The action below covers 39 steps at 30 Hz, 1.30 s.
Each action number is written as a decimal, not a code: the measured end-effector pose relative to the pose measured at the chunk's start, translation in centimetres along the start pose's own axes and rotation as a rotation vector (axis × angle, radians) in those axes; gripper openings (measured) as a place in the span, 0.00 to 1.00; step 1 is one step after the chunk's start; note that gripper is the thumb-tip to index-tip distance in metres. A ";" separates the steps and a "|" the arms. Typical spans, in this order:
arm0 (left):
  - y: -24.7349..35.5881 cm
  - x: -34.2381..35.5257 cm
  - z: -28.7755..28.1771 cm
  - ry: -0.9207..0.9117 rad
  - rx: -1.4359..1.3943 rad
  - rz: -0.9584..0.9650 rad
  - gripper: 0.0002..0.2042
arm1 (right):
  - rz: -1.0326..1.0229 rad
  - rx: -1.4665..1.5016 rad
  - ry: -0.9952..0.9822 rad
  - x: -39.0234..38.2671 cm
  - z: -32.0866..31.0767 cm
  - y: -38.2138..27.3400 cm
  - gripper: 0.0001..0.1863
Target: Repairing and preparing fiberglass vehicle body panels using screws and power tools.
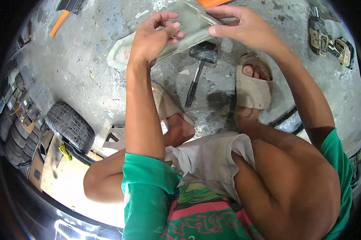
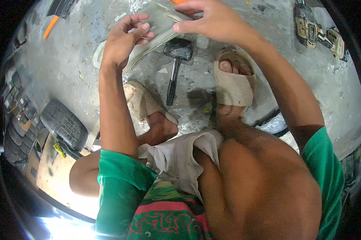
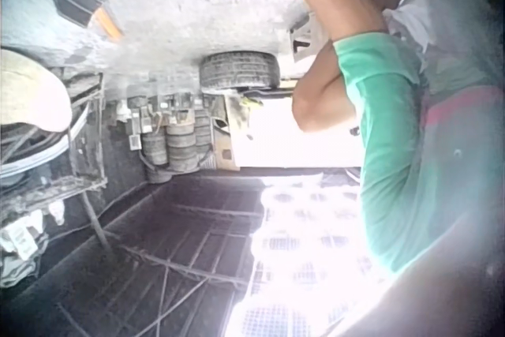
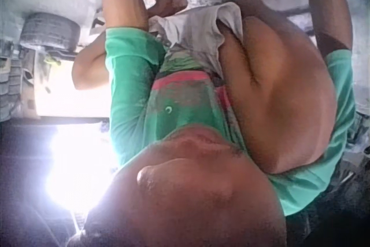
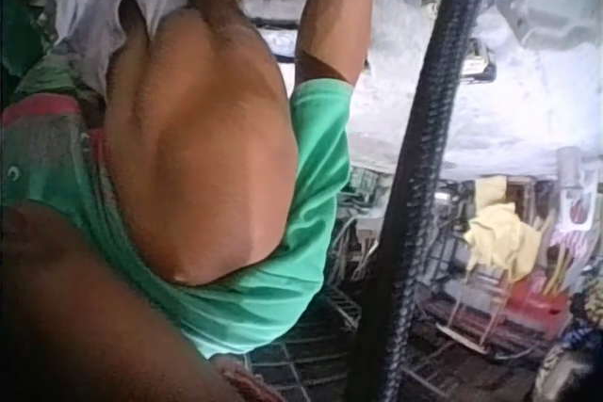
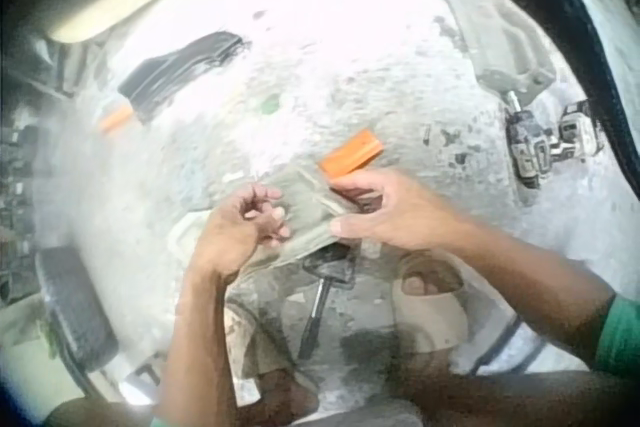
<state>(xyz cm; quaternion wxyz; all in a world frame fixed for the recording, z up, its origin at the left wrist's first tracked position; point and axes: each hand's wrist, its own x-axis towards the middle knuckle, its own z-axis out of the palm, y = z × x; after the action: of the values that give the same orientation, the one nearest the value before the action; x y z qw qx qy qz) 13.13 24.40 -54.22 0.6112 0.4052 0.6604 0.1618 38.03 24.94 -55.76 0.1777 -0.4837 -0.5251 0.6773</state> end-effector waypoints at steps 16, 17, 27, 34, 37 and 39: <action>-0.2 0.4 3.1 0.033 0.294 0.237 0.11 | 0.041 -0.017 -0.030 0.2 0.2 -0.4 0.34; -1.2 0.6 3.0 0.032 0.265 0.336 0.09 | 0.029 0.014 -0.042 0.3 0.3 -0.5 0.34; -0.8 1.9 3.2 0.141 0.437 0.571 0.08 | 0.034 -0.040 -0.068 0.2 0.2 -0.6 0.31; -1.9 3.0 3.5 0.167 0.473 0.684 0.07 | -0.005 -0.137 -0.034 0.2 0.2 -0.3 0.29; -1.7 3.0 3.6 0.161 0.401 0.646 0.06 | -0.012 -0.149 -0.039 0.1 0.2 -0.2 0.29; -1.4 2.8 3.6 0.126 0.379 0.544 0.06 | -0.016 -0.159 -0.038 0.1 0.1 -0.1 0.29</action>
<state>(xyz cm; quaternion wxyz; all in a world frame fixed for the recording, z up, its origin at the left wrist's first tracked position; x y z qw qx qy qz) 16.23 24.57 -57.89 0.4174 0.6621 0.5829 0.2181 37.84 25.03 -55.73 0.1344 -0.4792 -0.5844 0.6410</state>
